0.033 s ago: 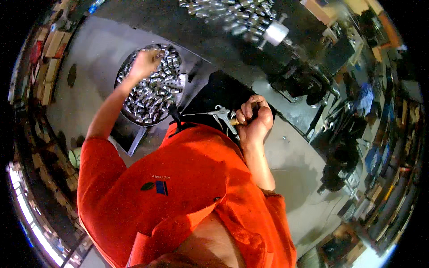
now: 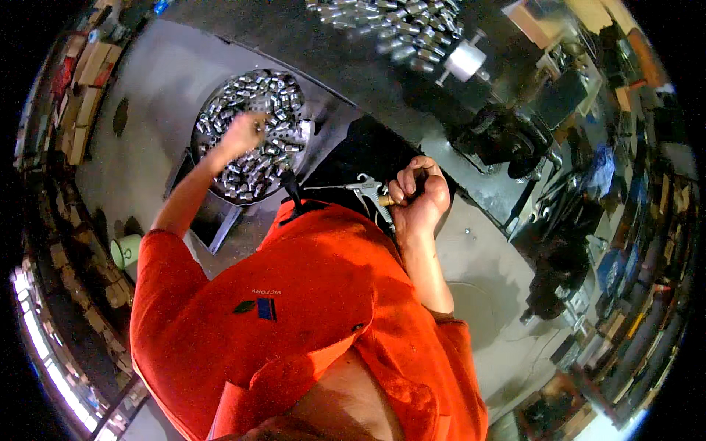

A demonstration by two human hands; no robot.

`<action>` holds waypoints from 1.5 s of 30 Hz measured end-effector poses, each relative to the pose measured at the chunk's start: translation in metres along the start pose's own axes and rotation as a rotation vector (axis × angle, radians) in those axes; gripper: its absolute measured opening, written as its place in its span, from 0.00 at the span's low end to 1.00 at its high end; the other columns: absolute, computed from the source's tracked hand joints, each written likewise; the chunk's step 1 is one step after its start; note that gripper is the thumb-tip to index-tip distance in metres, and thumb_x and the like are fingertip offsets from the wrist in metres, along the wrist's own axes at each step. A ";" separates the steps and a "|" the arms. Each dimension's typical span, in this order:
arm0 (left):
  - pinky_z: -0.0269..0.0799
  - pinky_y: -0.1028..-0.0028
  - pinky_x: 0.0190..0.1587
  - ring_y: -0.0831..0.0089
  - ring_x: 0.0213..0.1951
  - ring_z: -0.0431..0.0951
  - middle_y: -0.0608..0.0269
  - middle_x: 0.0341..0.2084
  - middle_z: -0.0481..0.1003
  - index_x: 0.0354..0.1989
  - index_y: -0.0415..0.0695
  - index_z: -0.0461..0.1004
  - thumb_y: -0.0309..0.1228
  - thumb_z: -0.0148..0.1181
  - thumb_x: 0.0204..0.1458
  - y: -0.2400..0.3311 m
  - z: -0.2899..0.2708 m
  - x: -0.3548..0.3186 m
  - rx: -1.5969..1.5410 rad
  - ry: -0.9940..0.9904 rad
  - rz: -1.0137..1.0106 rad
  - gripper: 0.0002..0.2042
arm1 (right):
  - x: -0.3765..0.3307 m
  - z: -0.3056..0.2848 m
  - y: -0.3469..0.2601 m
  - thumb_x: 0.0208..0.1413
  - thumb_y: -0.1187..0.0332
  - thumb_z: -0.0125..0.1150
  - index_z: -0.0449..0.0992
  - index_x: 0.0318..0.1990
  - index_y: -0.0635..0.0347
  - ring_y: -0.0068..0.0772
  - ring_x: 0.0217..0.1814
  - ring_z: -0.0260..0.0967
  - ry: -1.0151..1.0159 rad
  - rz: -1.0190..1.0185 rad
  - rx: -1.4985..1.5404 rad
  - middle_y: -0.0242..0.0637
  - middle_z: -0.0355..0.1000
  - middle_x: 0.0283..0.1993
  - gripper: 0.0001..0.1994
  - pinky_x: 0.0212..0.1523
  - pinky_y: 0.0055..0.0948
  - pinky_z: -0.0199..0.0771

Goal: The person repeatedly picks up small metallic cylindrical parts from a rotating tray and inserts them into a brass-colored tool held in the right hand. The person then removes the part and places it on the table, repeating this cycle continuously.

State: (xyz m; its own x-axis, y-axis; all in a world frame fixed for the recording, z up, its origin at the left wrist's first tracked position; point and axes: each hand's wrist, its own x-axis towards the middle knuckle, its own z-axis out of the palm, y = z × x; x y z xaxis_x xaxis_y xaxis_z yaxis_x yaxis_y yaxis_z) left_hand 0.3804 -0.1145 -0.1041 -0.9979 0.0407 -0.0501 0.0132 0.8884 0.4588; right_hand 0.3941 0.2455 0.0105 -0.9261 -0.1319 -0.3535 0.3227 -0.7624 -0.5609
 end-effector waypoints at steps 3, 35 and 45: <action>0.68 0.59 0.35 0.53 0.34 0.73 0.48 0.28 0.72 0.38 0.48 0.71 0.25 0.49 0.36 0.003 0.034 -0.037 0.103 -0.149 -0.059 0.17 | -0.001 0.007 0.005 0.40 0.68 0.43 0.65 0.28 0.62 0.19 0.16 0.43 -0.018 0.008 -0.035 0.28 0.49 0.14 0.08 0.15 0.19 0.42; 0.66 0.74 0.29 0.69 0.26 0.72 0.57 0.23 0.71 0.30 0.34 0.71 0.22 0.64 0.34 0.205 -0.045 -0.020 -0.695 -0.216 0.419 0.13 | 0.007 0.044 0.010 0.32 0.74 0.40 0.68 0.25 0.69 0.21 0.14 0.50 -0.270 -0.184 0.003 0.38 0.63 0.22 0.11 0.13 0.20 0.48; 0.63 0.73 0.26 0.64 0.23 0.70 0.56 0.19 0.68 0.28 0.35 0.72 0.23 0.65 0.32 0.222 -0.056 -0.004 -0.566 -0.276 0.355 0.12 | 0.020 0.039 0.001 0.33 0.72 0.42 0.67 0.24 0.68 0.20 0.13 0.47 -0.228 -0.164 -0.048 0.34 0.58 0.17 0.10 0.13 0.19 0.46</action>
State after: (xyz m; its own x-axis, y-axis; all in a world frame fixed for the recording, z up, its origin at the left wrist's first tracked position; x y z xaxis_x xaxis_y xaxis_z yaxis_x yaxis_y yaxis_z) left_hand 0.3838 0.0565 0.0474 -0.8862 0.4633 -0.0006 0.2245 0.4304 0.8743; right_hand 0.3682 0.2173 0.0324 -0.9850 -0.1526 -0.0808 0.1689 -0.7553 -0.6332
